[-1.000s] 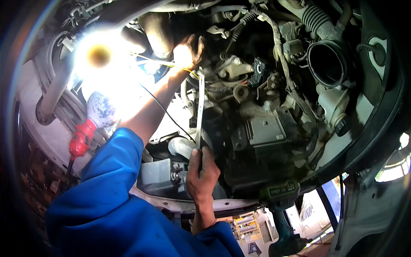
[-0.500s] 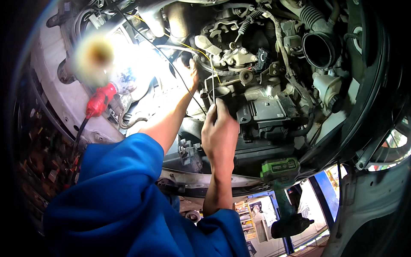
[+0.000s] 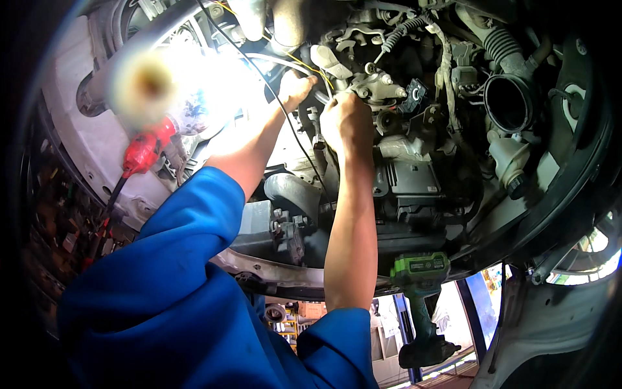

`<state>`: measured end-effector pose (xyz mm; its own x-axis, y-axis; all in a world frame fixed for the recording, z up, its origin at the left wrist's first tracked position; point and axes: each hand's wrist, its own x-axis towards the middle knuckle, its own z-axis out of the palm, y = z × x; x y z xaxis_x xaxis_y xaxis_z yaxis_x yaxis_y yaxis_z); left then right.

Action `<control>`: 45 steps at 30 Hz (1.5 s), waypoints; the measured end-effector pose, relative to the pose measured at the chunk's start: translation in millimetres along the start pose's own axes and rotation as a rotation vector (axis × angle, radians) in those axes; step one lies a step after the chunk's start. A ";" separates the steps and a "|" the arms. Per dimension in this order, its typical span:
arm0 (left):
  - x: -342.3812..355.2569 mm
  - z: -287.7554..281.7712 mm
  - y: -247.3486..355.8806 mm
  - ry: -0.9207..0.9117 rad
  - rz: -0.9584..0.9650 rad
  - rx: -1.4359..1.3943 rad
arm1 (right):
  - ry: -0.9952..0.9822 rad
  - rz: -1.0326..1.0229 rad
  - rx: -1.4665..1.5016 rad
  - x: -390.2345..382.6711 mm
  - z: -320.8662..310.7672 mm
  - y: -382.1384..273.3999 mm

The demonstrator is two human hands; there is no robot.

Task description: The person works in the engine compartment of a vehicle, first assembling an impact driver with a long extension and socket, then using it to loosen fasteners near the manifold while using a handheld work light for visibility.

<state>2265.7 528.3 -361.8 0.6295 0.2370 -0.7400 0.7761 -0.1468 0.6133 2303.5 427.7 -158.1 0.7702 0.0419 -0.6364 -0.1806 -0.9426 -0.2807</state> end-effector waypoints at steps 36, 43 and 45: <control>5.1 -0.8 -16.2 -0.106 0.001 -0.454 | -0.188 0.001 -0.662 36.3 96.4 -46.9; 12.7 8.3 -19.2 -0.164 0.006 -0.549 | 0.007 0.022 -0.637 28.6 95.2 -43.7; 18.0 12.7 -26.3 -0.174 0.011 -0.600 | -0.374 0.204 -0.184 37.8 43.6 -41.9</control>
<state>2257.1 524.2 -394.8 0.6731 0.0712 -0.7362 0.6458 0.4286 0.6319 2313.5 483.3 -201.8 0.4508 -0.0662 -0.8902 -0.1683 -0.9857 -0.0119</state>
